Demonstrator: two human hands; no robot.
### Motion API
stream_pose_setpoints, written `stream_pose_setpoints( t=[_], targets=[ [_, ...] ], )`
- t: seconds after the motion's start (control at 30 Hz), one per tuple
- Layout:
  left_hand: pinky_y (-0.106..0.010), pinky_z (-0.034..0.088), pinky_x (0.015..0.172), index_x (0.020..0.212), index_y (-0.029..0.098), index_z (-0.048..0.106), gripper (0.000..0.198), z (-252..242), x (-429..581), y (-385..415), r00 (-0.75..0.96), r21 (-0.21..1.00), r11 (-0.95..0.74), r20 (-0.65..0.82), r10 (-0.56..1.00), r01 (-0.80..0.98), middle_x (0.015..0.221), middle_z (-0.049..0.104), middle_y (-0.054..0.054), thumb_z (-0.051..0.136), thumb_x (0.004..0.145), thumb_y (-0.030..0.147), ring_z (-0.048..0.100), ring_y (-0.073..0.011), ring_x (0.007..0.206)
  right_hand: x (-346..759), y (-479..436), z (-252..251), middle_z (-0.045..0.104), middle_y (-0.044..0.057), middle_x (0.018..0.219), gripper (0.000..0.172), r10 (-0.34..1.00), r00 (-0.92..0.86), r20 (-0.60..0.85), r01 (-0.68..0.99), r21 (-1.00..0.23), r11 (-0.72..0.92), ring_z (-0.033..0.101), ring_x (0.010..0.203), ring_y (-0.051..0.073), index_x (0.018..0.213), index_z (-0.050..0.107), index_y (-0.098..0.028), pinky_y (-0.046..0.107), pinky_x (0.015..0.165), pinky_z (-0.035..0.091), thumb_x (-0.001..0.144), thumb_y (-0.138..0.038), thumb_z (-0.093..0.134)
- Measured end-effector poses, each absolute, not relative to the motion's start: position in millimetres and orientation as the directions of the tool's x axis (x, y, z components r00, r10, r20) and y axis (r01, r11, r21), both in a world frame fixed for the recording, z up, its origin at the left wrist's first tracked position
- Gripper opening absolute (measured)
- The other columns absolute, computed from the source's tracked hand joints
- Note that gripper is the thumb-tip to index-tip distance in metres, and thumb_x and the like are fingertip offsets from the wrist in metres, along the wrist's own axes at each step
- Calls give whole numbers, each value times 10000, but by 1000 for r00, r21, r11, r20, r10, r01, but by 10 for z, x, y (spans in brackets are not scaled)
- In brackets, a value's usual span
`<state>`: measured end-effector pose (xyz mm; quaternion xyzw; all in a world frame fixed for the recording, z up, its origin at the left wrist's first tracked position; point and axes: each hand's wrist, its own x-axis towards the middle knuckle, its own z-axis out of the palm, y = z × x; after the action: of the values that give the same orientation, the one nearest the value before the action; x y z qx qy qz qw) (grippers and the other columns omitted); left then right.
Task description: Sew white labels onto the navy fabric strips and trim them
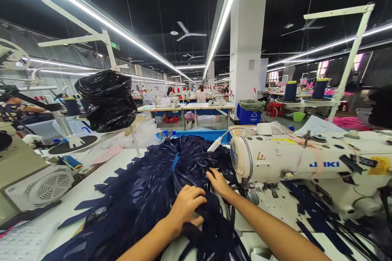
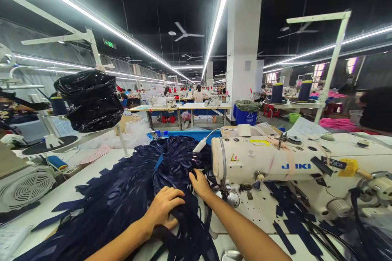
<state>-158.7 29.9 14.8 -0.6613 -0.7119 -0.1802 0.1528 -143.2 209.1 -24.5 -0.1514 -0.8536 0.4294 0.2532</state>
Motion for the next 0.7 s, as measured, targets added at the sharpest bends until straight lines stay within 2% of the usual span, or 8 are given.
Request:
stream_pose_setpoints(
  t=[0.13,0.23,0.3,0.37,0.43,0.5,0.6,0.7],
  targets=[
    [-411,367,875,1060,200,548,489,301,-1246,130,-86,228,59,111,990,972,1164,545,-70,525,573,156,529,-242,978,-1077,2091,-260,545,141,1198,375,425,-849,314,15,-790,613,478,1136,225,1165,536,-109,362,982,341,827,-254,462],
    [-389,367,939,1167,216,497,565,447,-857,-43,-19,395,56,-97,995,917,1219,504,-67,590,610,224,501,-255,1053,-700,2128,-249,540,96,1212,361,372,-873,317,-18,-782,623,456,1155,212,1155,545,-159,369,1004,318,816,-267,490],
    [-330,385,938,1188,247,481,486,529,-682,-127,-12,487,79,-139,990,870,1239,489,-41,554,707,246,499,-223,1071,-433,2166,-222,528,101,1223,373,305,-893,331,-51,-748,662,448,1160,218,1161,540,-152,371,1001,324,816,-285,492],
    [-262,407,905,1162,254,491,363,544,-611,-157,-52,535,83,-73,996,841,1181,531,-19,421,813,182,525,-161,1026,-184,2201,-185,532,117,1210,378,222,-917,330,-77,-695,715,469,1133,228,1166,533,-135,375,972,355,830,-296,471],
    [-242,425,860,1105,225,519,376,484,-618,-132,-120,487,77,58,991,870,1083,580,-21,325,818,76,545,-134,949,21,2229,-151,558,115,1172,359,171,-939,298,-70,-653,754,498,1093,234,1155,540,-137,380,937,385,848,-293,439],
    [-271,428,828,1030,204,555,417,384,-661,-62,-147,339,88,153,977,937,995,607,-23,314,762,-7,550,-141,875,170,2253,-130,584,106,1135,339,153,-953,262,-45,-620,783,516,1066,240,1138,554,-139,382,920,393,857,-276,421],
    [-318,394,837,950,190,586,392,294,-725,76,-106,88,91,181,978,992,905,615,-21,363,727,-42,544,-148,808,297,2302,-117,597,103,1118,331,153,-960,233,-12,-583,812,520,1056,246,1136,557,-139,381,918,386,851,-247,428],
    [-314,386,745,833,171,597,236,374,-766,205,-88,-82,108,216,972,991,800,597,-22,422,785,20,525,-153,719,348,2331,-88,600,107,1108,329,149,-965,214,7,-548,836,525,1041,245,1136,550,-143,368,904,383,828,-211,454]
  ],
)
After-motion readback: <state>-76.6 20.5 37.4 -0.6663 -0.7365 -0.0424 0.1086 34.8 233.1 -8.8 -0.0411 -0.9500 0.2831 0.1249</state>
